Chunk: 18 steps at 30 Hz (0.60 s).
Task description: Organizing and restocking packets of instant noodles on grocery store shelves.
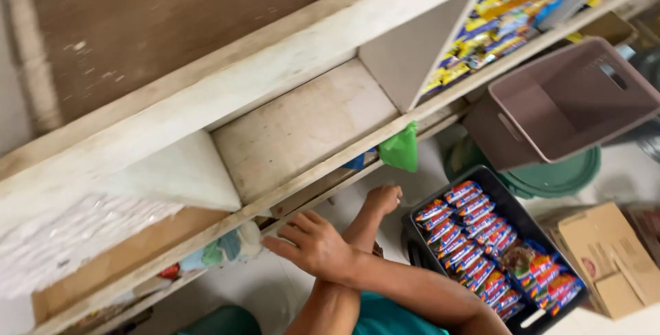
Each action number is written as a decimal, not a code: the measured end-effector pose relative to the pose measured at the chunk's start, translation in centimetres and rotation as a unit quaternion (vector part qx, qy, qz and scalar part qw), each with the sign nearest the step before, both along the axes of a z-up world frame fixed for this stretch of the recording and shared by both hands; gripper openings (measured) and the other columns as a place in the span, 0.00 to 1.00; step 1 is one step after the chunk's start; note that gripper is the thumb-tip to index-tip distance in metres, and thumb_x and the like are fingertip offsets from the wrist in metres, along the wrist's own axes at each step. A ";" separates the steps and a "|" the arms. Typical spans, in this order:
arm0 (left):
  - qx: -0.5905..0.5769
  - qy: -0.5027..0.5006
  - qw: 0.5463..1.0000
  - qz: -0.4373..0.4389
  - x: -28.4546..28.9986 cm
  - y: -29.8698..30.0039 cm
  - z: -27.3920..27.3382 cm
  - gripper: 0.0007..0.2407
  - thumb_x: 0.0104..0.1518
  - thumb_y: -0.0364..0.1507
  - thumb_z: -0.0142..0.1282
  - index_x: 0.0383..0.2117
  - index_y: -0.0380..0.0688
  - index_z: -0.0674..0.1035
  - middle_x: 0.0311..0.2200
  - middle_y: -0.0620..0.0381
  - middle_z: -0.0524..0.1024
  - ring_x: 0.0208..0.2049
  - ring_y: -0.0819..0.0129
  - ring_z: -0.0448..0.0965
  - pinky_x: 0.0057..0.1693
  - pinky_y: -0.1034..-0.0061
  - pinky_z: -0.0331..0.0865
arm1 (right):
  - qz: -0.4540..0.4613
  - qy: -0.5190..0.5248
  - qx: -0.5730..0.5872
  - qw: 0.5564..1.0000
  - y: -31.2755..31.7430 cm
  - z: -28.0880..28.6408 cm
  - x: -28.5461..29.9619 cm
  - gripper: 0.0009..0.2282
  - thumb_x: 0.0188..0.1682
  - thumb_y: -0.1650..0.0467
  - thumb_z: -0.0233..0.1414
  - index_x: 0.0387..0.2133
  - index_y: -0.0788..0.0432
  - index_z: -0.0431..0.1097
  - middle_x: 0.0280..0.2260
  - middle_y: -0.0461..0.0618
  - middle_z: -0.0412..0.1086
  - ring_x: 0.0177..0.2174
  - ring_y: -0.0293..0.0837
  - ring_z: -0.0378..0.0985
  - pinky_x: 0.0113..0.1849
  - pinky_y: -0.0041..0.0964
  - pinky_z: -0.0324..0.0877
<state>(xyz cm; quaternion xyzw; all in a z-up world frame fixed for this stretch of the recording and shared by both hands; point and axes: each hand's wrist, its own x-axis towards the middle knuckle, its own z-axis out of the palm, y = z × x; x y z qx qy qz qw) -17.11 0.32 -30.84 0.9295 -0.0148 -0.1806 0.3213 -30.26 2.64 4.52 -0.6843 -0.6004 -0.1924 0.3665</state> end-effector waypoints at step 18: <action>0.009 0.039 0.996 -0.074 0.7 -1.0 0.8 0.11 0.56 0.33 0.61 0.45 0.53 0.81 0.43 0.48 0.82 0.48 0.49 0.80 0.53 0.57 0.73 | -0.023 -0.004 0.016 1.000 6.9 -13.3 -4.1 0.07 0.48 0.72 0.52 0.38 0.57 0.70 0.34 0.49 0.67 0.37 0.48 0.70 0.39 0.44 0.68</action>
